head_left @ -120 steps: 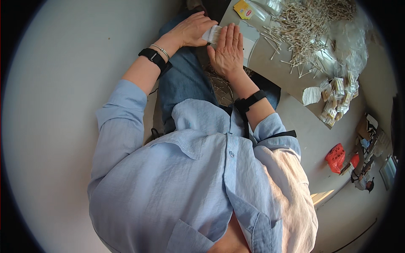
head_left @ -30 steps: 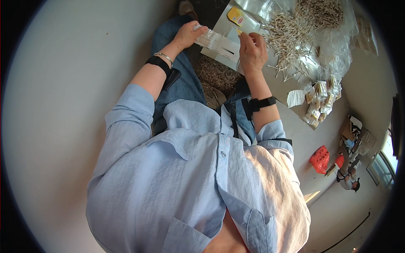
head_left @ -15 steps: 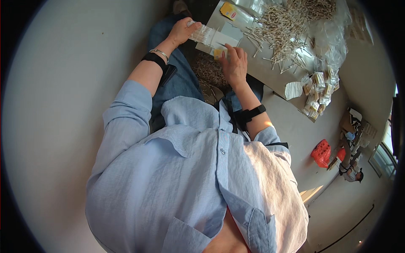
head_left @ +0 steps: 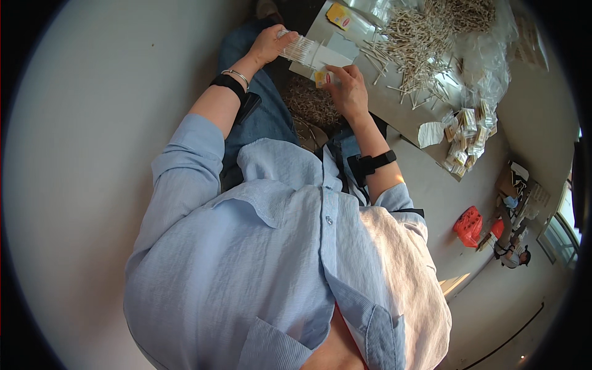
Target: Arrange and package bundles of cotton swabs into small paper boxes.
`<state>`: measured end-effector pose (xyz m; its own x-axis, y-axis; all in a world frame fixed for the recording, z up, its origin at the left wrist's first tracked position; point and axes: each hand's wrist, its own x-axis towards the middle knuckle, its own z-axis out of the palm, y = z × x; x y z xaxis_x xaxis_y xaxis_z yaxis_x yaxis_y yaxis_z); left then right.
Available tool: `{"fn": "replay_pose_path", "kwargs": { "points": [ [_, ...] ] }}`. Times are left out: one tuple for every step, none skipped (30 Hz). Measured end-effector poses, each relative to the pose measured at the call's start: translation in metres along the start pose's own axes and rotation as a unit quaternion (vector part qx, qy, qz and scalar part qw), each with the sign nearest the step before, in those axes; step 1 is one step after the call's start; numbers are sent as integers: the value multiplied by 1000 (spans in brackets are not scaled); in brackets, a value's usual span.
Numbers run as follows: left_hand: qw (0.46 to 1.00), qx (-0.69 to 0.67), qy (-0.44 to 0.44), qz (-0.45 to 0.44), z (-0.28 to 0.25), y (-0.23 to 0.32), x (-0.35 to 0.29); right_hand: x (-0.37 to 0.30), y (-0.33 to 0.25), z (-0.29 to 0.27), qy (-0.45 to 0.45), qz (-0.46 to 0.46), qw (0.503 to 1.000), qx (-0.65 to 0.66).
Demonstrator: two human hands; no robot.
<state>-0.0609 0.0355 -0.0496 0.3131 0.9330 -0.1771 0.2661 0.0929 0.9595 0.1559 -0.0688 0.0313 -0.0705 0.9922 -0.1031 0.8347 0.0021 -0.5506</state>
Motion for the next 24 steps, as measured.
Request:
{"fn": "replay_pose_path", "kwargs": {
  "points": [
    [1000,-2,-2,0,0,1,0,0,1,-1,-7,-2,1000,-1],
    [1000,-3,-2,1,0,2,0,0,1,-2,-14,-5,1000,-1],
    [1000,-7,-2,-2,0,1,0,0,1,-2,-14,-5,1000,-1],
    [1000,-11,-2,-5,0,0,0,0,1,-1,-16,-18,1000,-6],
    [1000,-11,-1,-5,-1,0,0,0,2,-1,-17,-30,999,-11],
    [1000,-5,-2,-3,-1,0,1,1,3,0,-16,-31,999,-12],
    [1000,1,-2,-2,-2,0,1,1,4,1,-12,-20,1000,3],
    [1000,1,-2,0,-1,1,1,1,6,2,-9,-8,1000,17],
    [1000,-2,0,-3,0,1,0,3,4,0,-8,-10,1000,18],
    [1000,-6,2,-6,0,1,0,5,2,-2,-28,19,999,21],
    [1000,-5,3,-6,0,1,-1,6,1,-3,-49,48,997,24],
    [1000,-10,3,-3,0,2,-1,7,0,-3,-48,48,997,24],
    [1000,-16,3,-1,0,2,-1,8,0,-3,-24,69,993,96],
    [1000,-16,4,-1,0,3,0,8,0,-3,0,90,982,166],
    [1000,-16,3,-5,1,2,1,12,-1,-4,-1,89,982,167],
    [1000,-17,2,-10,1,1,1,19,-3,-4,-10,149,950,273],
    [1000,-17,4,-11,0,-1,1,26,-5,-4,-20,206,904,375],
    [1000,-16,10,-7,1,0,1,32,-7,-3,-20,207,904,375],
    [1000,-15,16,-4,1,0,1,39,-9,-2,-26,220,886,407],
    [1000,-15,15,-4,2,1,1,45,-11,-1,-32,233,868,438],
    [1000,-15,18,1,2,0,1,51,-15,0,-33,233,868,438],
    [1000,-15,22,6,2,-1,1,57,-19,2,-40,227,881,413],
    [1000,-15,23,4,1,-2,1,62,-22,2,-46,221,894,388],
    [1000,-16,22,5,2,-1,1,66,-22,3,-47,221,894,388]
  ]
}}
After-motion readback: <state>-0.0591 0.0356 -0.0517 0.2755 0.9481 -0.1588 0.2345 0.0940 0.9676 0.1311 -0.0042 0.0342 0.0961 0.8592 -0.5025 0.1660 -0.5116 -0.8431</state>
